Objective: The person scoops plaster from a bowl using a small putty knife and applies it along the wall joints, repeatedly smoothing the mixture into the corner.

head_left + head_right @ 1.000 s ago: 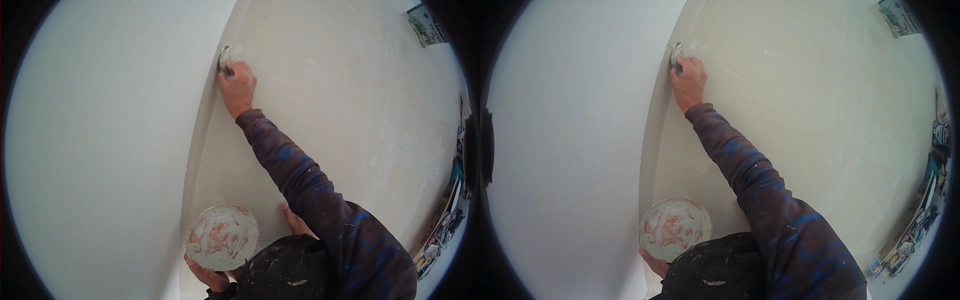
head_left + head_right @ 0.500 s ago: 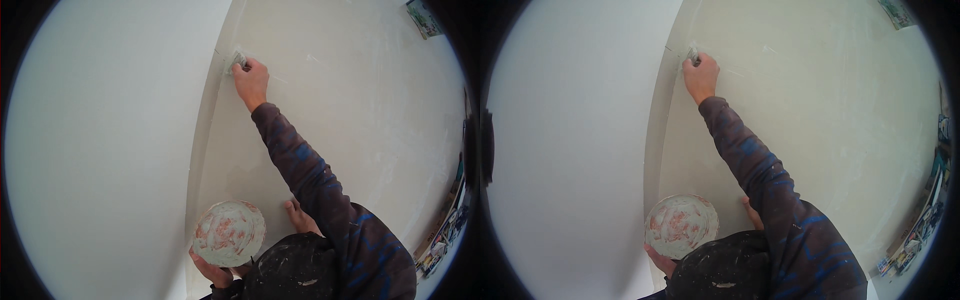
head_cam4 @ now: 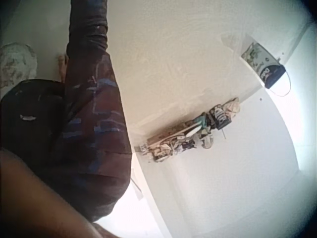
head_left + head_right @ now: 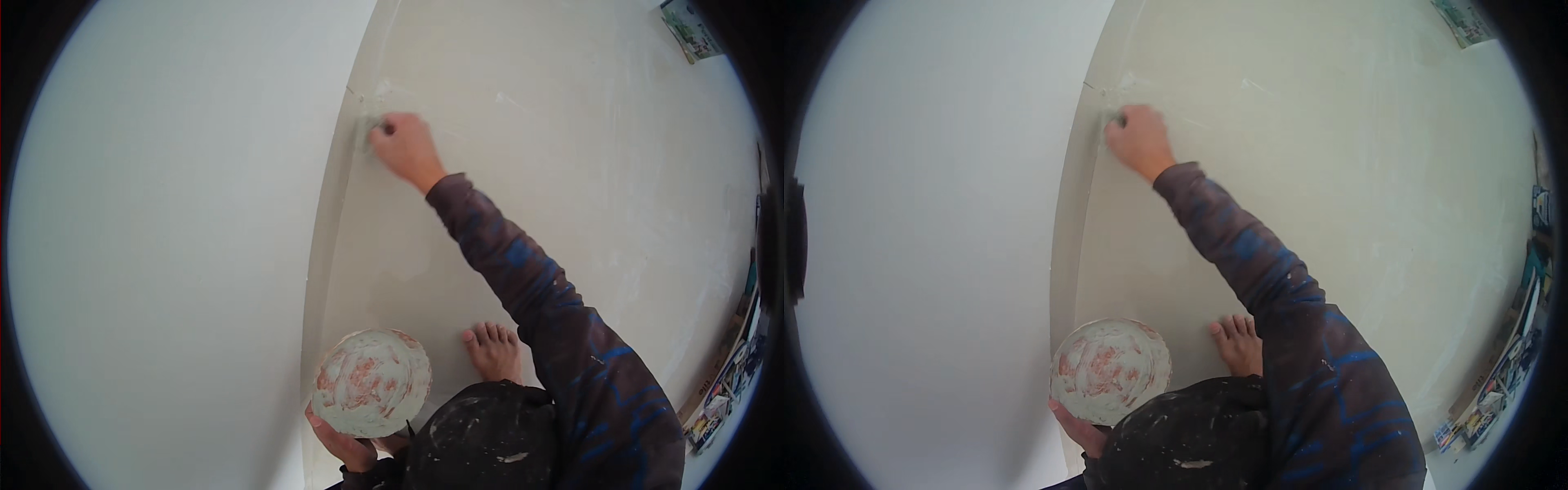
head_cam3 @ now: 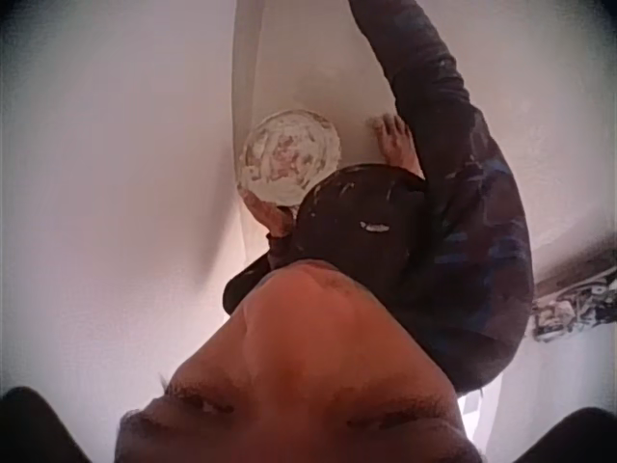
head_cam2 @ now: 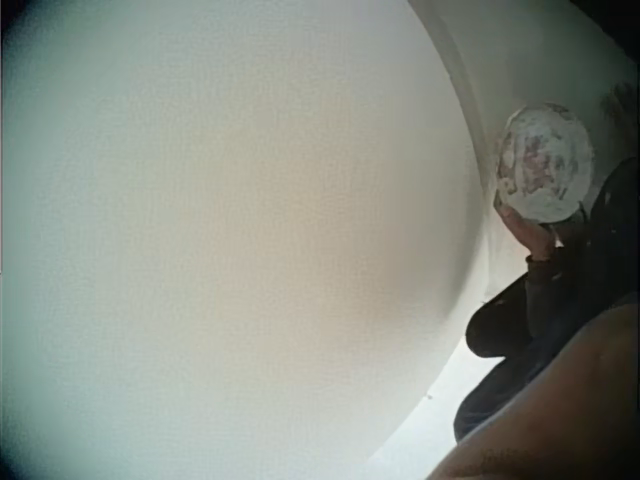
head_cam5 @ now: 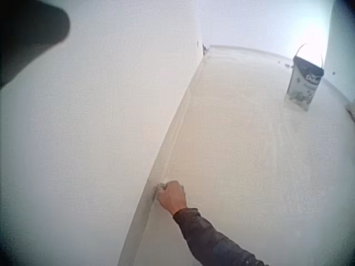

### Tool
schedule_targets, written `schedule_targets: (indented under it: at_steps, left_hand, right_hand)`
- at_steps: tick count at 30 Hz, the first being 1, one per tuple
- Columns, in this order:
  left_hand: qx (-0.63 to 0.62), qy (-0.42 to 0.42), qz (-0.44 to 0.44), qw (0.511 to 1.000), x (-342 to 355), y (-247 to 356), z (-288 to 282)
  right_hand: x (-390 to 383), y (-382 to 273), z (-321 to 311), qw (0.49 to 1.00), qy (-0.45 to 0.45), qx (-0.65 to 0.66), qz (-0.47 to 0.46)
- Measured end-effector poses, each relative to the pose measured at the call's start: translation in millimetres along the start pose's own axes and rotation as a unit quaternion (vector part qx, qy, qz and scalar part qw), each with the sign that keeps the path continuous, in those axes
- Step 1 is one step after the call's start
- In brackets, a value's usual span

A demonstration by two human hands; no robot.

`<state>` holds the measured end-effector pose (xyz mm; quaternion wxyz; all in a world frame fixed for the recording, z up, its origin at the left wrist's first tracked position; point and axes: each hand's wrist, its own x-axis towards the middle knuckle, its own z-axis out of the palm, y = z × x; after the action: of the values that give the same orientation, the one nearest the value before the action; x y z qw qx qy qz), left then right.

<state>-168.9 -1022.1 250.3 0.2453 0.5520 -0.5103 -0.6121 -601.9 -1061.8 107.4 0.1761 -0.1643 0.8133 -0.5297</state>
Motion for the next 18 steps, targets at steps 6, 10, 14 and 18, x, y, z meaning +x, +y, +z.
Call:
schedule_targets:
  at_steps: [6, 10, 14, 18]
  left_hand:
    - [0.025, 0.019, 0.006, 0.999, -3, 3, 4]
    - [-0.018, 0.027, -0.009, 0.999, -5, 2, -1]
    - [-0.043, 0.021, -0.033, 0.998, -2, -3, 5]
    - [-0.003, 0.013, -0.001, 1.000, -3, 4, 4]
  right_hand:
    - [57, 3, -1, 0.995, 0.022, -0.010, 0.098]
    - [56, 21, 24, 0.989, 0.125, -0.004, 0.077]
    - [31, 24, 18, 0.986, 0.138, 0.087, -0.032]
    - [7, 13, 12, 0.980, 0.088, 0.165, -0.073]
